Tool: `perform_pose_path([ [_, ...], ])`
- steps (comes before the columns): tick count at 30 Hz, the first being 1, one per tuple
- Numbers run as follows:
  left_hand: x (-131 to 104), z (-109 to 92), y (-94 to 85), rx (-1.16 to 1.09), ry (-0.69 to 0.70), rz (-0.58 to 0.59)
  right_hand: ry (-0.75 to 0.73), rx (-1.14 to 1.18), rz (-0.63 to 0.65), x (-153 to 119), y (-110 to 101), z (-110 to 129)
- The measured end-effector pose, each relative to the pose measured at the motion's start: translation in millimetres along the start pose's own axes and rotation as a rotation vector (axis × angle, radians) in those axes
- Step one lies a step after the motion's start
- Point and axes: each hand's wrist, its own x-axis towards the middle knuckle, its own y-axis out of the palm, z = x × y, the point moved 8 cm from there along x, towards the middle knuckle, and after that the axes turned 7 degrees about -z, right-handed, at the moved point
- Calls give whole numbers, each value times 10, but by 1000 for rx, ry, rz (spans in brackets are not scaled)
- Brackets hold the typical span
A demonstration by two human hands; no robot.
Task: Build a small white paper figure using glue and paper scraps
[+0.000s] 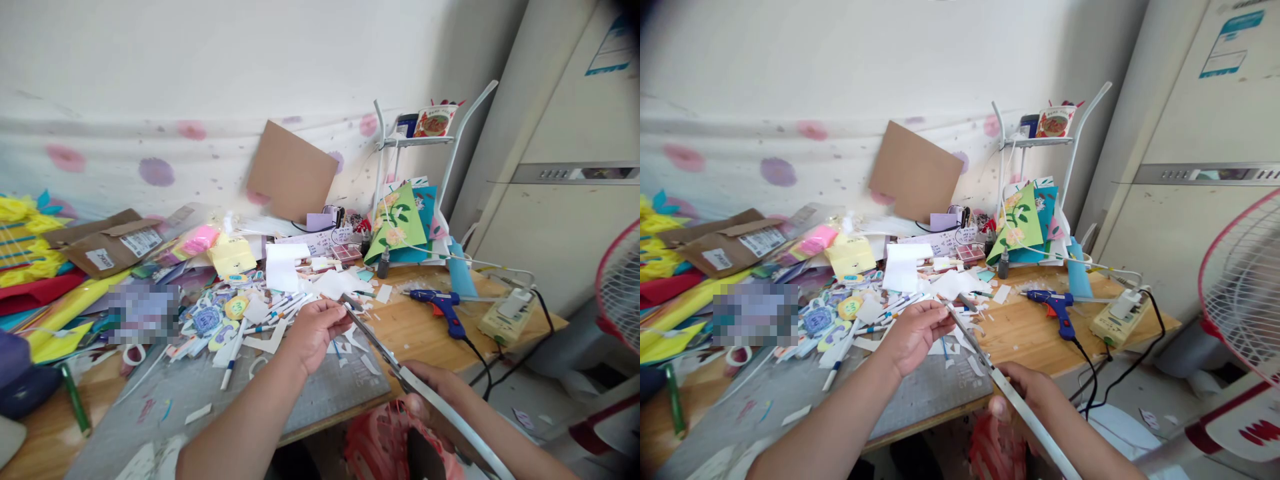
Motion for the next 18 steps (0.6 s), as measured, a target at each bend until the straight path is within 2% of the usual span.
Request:
perform_pose_path([
  [6,17,22,4,3,-14,-7,-32,-60,-84,1,-47,2],
  [11,-36,69,-93,53,-32,-47,-35,-460,-183,257,-253,-60],
  [14,-154,8,-221,115,-4,-73,17,-636,-275,493,-426,-121],
  [18,-403,-280,-563,217,113,-124,52,-838,-319,722,-507,-196],
])
